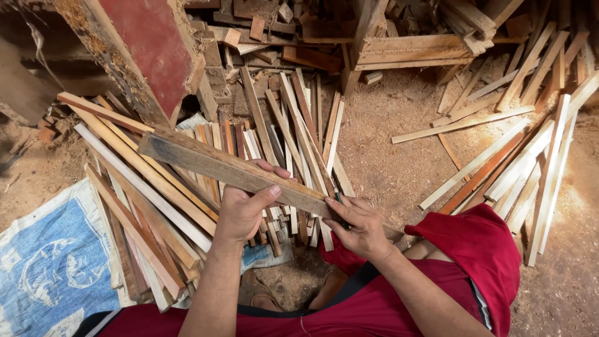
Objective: Inspecting and marking wooden strips with a pen
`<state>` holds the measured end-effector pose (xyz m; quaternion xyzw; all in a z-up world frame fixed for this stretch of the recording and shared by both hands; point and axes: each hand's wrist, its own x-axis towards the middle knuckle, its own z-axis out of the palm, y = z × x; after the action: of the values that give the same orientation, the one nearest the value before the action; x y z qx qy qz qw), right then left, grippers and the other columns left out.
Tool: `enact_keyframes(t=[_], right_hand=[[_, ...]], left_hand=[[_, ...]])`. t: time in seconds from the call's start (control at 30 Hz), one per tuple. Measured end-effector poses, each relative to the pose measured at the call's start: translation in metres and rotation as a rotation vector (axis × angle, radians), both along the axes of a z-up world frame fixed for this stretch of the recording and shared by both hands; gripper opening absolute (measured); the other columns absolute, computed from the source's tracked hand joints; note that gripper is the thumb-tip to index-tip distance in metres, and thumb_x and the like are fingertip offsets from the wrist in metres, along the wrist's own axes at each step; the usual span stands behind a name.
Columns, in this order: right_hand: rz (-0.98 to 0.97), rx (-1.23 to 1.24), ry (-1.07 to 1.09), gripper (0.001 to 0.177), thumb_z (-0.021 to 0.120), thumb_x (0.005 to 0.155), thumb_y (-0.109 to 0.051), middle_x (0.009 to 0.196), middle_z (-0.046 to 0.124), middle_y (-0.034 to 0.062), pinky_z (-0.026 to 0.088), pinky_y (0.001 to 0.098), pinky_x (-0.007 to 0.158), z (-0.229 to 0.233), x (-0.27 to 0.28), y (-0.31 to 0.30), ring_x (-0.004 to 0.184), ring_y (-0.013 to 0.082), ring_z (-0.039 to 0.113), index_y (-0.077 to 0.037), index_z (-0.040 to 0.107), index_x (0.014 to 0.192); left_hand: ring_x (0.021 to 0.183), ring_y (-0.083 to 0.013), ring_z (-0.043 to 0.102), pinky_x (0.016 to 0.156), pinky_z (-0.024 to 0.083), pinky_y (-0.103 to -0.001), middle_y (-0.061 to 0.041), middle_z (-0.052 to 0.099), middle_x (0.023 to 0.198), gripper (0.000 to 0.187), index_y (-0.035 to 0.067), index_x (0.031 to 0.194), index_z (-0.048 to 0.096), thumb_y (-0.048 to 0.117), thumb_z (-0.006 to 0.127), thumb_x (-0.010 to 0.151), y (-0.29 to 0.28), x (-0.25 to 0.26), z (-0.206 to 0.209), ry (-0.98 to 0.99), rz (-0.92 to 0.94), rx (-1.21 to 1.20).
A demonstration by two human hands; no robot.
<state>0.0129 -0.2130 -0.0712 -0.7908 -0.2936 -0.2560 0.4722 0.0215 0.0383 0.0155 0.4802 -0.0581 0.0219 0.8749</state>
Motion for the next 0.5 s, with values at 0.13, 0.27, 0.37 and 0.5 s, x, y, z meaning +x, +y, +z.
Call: enact_keyframes(t=[0.13,0.27,0.37,0.5], right_hand=[[0.016,0.084,0.061,0.068,0.094,0.068,-0.022,0.108,0.076,0.0236,0.060,0.0506,0.076,0.061,0.000,0.020,0.092,0.0406,0.075,-0.002,0.069,0.128],[0.146,0.463,0.307,0.028,0.055,0.101,-0.010,0.092,0.077,0.0193,0.064,0.0389,0.072,0.130,-0.002,0.049,0.078,0.0246,0.073,0.003,0.071,0.120],[0.226,0.521,0.299,0.026,0.056,0.101,-0.012,0.081,0.077,0.0192,0.063,0.0354,0.059,0.153,0.005,0.080,0.066,0.0220,0.073,0.002,0.076,0.111],[0.319,0.575,0.327,0.022,0.060,0.101,-0.014,0.076,0.073,0.0136,0.058,0.0259,0.053,0.169,0.014,0.103,0.061,0.0135,0.067,-0.003,0.078,0.106]], left_hand=[[0.095,-0.0372,0.071,0.076,0.066,-0.049,-0.028,0.071,0.104,0.034,0.000,0.109,0.055,-0.001,0.076,0.083,-0.003,0.000,-0.005,-0.114,-0.015,0.120],[0.094,-0.0307,0.070,0.083,0.061,-0.046,-0.022,0.073,0.099,0.031,0.001,0.107,0.061,0.008,0.081,0.084,-0.031,-0.013,-0.023,-0.138,-0.040,0.305],[0.065,-0.0204,0.060,0.064,0.055,-0.034,-0.012,0.067,0.072,0.010,0.004,0.088,0.063,0.005,0.073,0.087,-0.049,-0.019,0.012,-0.061,-0.103,0.393],[0.059,-0.0212,0.058,0.054,0.055,-0.030,-0.012,0.061,0.075,0.012,0.005,0.093,0.056,0.000,0.066,0.088,-0.054,-0.017,0.013,0.080,-0.181,0.444]])
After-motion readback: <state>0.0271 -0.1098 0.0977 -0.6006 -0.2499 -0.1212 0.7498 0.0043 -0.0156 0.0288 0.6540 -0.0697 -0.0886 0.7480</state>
